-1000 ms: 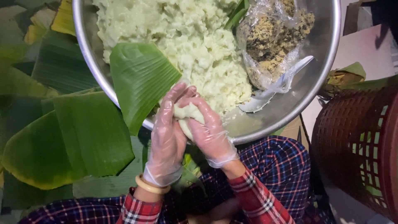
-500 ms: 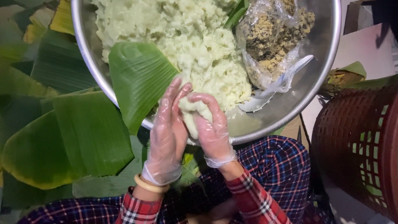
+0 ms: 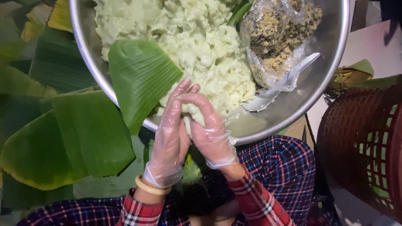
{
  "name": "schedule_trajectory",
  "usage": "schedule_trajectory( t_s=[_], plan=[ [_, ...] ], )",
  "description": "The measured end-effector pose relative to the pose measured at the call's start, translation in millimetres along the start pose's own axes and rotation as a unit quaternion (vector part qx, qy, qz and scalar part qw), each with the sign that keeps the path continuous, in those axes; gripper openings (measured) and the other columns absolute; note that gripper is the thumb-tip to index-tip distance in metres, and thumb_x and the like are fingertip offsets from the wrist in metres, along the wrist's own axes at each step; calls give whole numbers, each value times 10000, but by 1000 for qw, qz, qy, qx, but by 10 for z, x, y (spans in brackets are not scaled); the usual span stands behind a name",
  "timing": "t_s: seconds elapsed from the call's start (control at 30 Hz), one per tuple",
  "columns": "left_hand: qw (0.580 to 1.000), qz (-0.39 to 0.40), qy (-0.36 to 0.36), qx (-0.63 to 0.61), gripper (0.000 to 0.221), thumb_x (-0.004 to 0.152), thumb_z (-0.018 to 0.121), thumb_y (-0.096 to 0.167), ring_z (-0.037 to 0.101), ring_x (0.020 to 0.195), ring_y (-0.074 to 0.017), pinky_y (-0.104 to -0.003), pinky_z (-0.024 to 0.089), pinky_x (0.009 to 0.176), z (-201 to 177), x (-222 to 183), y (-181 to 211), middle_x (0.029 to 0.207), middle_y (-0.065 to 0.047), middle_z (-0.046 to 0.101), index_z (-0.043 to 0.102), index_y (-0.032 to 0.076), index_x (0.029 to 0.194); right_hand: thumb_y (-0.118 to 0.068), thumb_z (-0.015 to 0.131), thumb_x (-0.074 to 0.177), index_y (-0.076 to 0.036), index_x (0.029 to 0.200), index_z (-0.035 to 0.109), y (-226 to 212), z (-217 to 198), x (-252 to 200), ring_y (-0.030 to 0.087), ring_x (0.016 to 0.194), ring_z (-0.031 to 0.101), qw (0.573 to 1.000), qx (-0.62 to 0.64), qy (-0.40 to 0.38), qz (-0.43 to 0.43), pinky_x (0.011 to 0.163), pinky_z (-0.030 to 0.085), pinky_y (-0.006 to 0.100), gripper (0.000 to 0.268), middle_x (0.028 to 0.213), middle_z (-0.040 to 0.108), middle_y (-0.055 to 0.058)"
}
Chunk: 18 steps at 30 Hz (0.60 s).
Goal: Wrapping portions of dough with filling into banana leaves.
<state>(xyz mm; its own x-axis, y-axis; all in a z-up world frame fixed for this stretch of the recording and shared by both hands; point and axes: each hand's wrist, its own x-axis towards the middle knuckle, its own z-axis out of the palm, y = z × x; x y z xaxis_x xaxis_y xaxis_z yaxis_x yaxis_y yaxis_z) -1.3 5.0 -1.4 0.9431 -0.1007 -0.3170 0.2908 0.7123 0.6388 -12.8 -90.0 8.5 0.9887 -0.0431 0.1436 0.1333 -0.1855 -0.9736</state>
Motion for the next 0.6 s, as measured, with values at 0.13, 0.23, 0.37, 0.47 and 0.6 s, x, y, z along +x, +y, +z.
schedule_trajectory(
  t_s=[0.13,0.23,0.37,0.47,0.6],
  plan=[
    [1000,3,0,1,656,1010,461,421,496,1331,-295,-495,405,1172,-8,-8,0,1466,-219,478,342,54,1541,143,518,888,-30,1276,615,-26,-10,11,285,1163,664,1000,-9,-15,-8,1077,517,469,436,1203,685,163],
    [1000,3,-3,3,652,1008,466,411,501,1326,-293,-491,409,1169,2,5,-1,1462,-219,483,346,51,1537,105,529,890,-18,1318,589,-30,-42,39,341,1219,629,998,-35,-40,-41,1103,487,498,450,1259,639,190],
    [1000,3,-5,6,645,1005,475,398,509,1317,-291,-485,415,1164,9,4,-14,1456,-219,490,351,46,1532,108,557,889,-20,1283,611,-54,-19,35,360,1187,654,998,-35,-31,-30,1086,493,498,418,1202,660,188],
    [1000,1,-3,7,640,1004,481,389,514,1312,-289,-482,419,1161,-8,1,-41,1452,-219,495,355,43,1528,97,543,891,-33,1276,623,-17,-35,-12,296,1173,668,999,-25,-22,15,1080,499,466,414,1181,694,164],
    [1000,0,-2,9,636,1002,487,380,519,1306,-287,-478,424,1158,-12,16,-58,1448,-219,500,359,40,1524,91,547,899,-31,1245,627,11,-18,-19,278,1157,673,999,-22,-9,28,1071,502,460,375,1164,708,168]
  ],
)
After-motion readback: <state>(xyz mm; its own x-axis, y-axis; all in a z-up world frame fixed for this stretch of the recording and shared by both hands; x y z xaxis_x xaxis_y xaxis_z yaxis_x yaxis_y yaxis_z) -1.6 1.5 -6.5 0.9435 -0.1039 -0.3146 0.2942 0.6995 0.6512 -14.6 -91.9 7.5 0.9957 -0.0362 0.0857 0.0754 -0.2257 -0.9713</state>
